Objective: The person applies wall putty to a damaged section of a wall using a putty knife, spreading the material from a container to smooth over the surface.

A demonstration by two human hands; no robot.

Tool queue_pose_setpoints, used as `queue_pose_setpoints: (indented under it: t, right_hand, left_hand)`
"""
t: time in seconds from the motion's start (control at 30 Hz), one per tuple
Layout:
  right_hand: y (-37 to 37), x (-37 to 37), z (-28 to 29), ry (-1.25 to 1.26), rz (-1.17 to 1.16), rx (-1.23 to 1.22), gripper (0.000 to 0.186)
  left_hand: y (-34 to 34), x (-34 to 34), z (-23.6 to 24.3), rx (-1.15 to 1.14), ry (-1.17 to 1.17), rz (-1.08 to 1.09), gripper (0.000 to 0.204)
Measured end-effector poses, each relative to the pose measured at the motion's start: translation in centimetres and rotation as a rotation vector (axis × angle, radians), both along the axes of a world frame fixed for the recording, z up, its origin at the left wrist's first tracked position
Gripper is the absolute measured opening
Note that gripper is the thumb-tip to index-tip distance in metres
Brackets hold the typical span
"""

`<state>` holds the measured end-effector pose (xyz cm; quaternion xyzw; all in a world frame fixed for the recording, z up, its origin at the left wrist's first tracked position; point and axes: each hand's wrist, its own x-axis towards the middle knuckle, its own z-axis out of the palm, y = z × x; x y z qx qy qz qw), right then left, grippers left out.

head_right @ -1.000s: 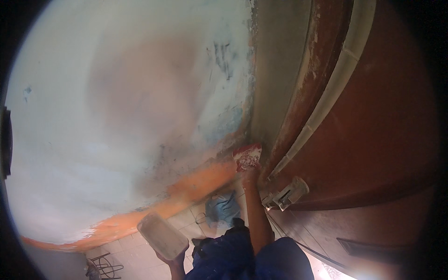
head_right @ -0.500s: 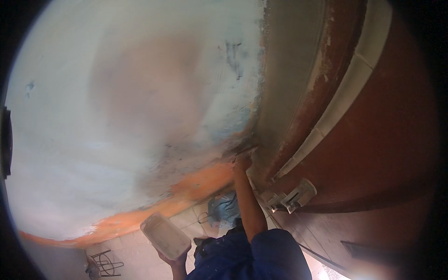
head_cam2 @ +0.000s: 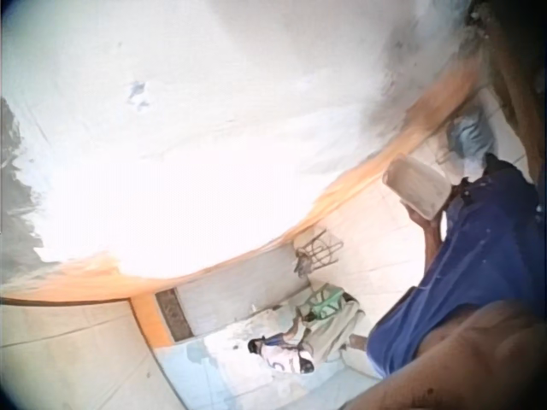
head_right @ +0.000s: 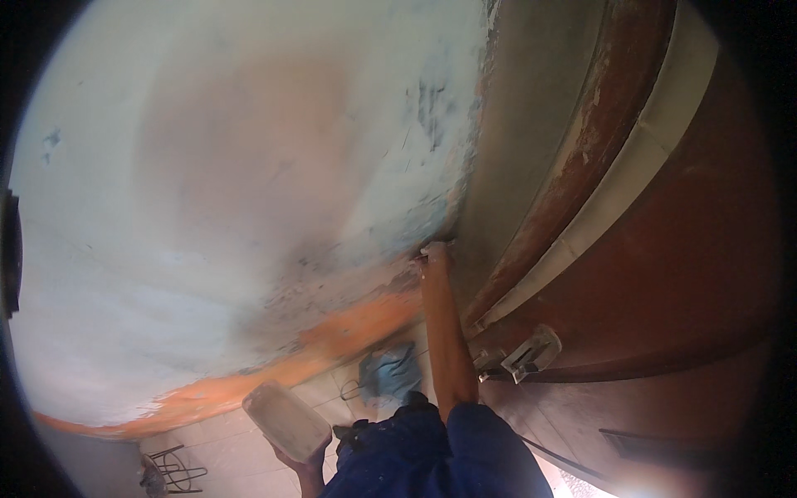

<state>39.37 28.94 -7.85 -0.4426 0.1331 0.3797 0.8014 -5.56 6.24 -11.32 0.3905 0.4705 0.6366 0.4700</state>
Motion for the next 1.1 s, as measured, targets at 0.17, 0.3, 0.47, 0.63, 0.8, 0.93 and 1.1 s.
queue_pose_setpoints:
  t: [0.17,0.3,0.47,0.63,0.8,0.93,1.1]
  right_hand:
    - [-2.9,-4.2,6.1,-0.092,0.069,0.255,0.007]
    - [-5.8,-4.5,6.5,-0.156,0.065,0.316,0.025]
    - [-13.2,-10.4,6.6,-0.238,0.201,0.488,0.054]
    - [-17.0,-12.7,8.4,-0.045,0.255,0.691,0.053]
    - [-16.1,-9.8,5.5,-0.513,0.182,0.329,0.042]
    - [-12.9,-4.7,3.3,-1.298,0.079,-0.429,0.034]
    - [-9.7,-4.4,6.1,-1.124,0.014,-0.291,0.037]
  left_hand:
    - [0.9,2.2,5.2,-0.233,-0.404,0.168,0.091]
    - [0.5,2.5,5.8,-0.306,-0.656,0.118,0.094]
    - [-0.2,2.8,6.8,-0.176,-0.522,-0.040,0.062]
    - [-0.2,1.8,3.8,-0.059,-0.360,-0.128,0.054]
    - [-0.2,2.6,6.6,-0.162,-0.654,-0.064,0.067]
    - [-1.0,2.2,5.5,-0.193,-0.681,-0.034,0.076]
    - [-2.0,1.9,5.0,-0.163,-0.503,0.078,0.081]
